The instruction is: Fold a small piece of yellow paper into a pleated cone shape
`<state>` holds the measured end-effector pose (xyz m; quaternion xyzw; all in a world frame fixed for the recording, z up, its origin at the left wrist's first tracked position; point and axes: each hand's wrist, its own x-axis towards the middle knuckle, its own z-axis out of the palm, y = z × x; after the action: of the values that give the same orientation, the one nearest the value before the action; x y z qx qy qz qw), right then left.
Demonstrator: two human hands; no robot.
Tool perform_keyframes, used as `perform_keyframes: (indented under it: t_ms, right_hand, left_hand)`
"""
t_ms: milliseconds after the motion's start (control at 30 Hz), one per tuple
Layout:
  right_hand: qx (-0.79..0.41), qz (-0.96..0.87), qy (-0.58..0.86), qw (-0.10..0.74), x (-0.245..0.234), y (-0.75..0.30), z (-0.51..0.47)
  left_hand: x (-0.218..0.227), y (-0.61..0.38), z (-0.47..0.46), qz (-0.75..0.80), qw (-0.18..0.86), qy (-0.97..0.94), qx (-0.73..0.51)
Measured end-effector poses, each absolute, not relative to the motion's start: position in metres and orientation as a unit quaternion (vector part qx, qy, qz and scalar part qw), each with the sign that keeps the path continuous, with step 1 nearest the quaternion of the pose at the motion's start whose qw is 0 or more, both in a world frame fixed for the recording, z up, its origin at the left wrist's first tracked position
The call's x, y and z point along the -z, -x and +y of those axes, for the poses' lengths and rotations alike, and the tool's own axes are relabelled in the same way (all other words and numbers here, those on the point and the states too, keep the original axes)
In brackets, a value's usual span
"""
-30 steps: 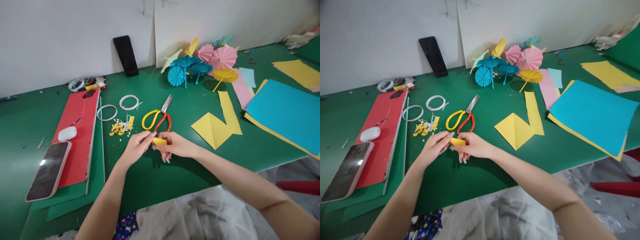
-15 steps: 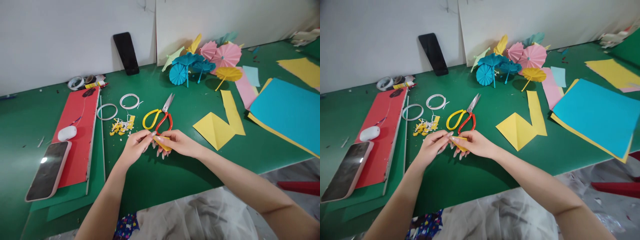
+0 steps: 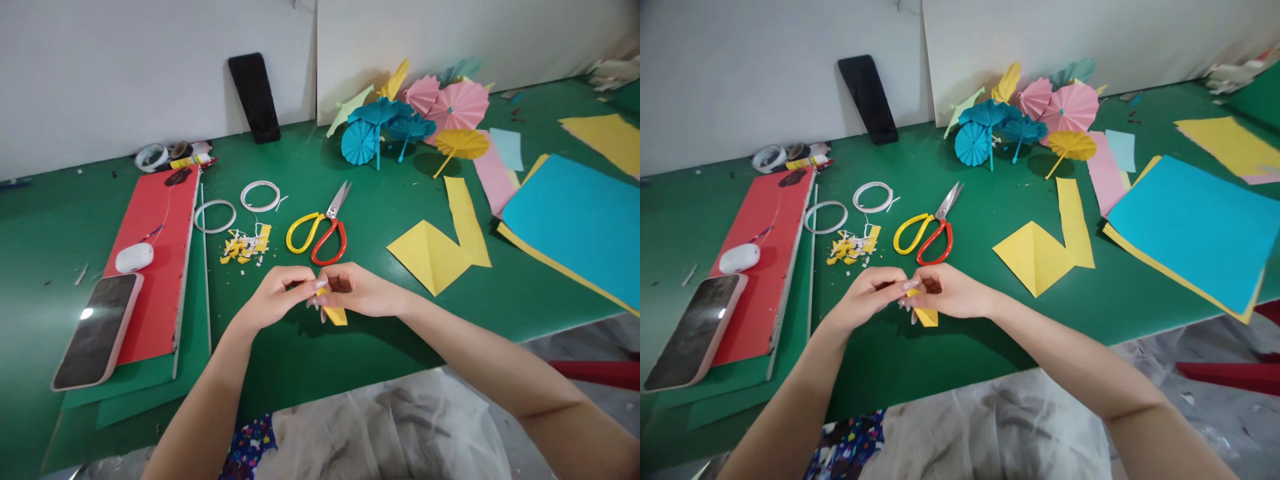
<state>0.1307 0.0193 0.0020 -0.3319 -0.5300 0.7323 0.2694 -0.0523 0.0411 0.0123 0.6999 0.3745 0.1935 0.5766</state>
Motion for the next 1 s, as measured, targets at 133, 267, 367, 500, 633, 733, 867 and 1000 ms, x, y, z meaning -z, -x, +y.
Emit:
perform_keyframes:
  t_ms: [133, 267, 367, 500, 633, 733, 867, 1000]
  right_hand:
    - [-0.706, -0.545, 0.348, 0.288, -0.001, -0.126, 0.016]
    - [-0.699, -0.545, 0.348, 0.306, 0.000, -0.124, 0.016]
    - [-0.699, -0.540, 0.346, 0.315, 0.002, -0.122, 0.016]
    - [-0.691, -0.546, 0.341, 0.329, 0.005, -0.120, 0.016]
    - [-0.683, -0.567, 0.353, 0.296, 0.004, -0.125, 0.020]
    - [-0.692, -0.588, 0.341, 0.241, 0.002, -0.131, 0.022]
    - [-0.699, -0.594, 0.300, 0.261, 0.002, -0.133, 0.022]
    - [-0.747, -0.514, 0.314, 0.281, 0.002, -0.126, 0.019]
  left_hand:
    - [-0.011, 0.050, 0.040, 0.378, 0.573, -0.696, -0.212]
    - [-0.012, 0.050, 0.041, 0.386, 0.570, -0.689, -0.225]
    - [-0.012, 0.051, 0.042, 0.395, 0.571, -0.680, -0.237]
    - [-0.012, 0.050, 0.042, 0.404, 0.574, -0.670, -0.242]
    - [-0.012, 0.054, 0.043, 0.412, 0.585, -0.654, -0.246]
    - [-0.012, 0.059, 0.045, 0.417, 0.590, -0.643, -0.255]
    - [-0.015, 0.062, 0.046, 0.411, 0.575, -0.670, -0.228]
    - [-0.017, 0.057, 0.044, 0.399, 0.547, -0.709, -0.198]
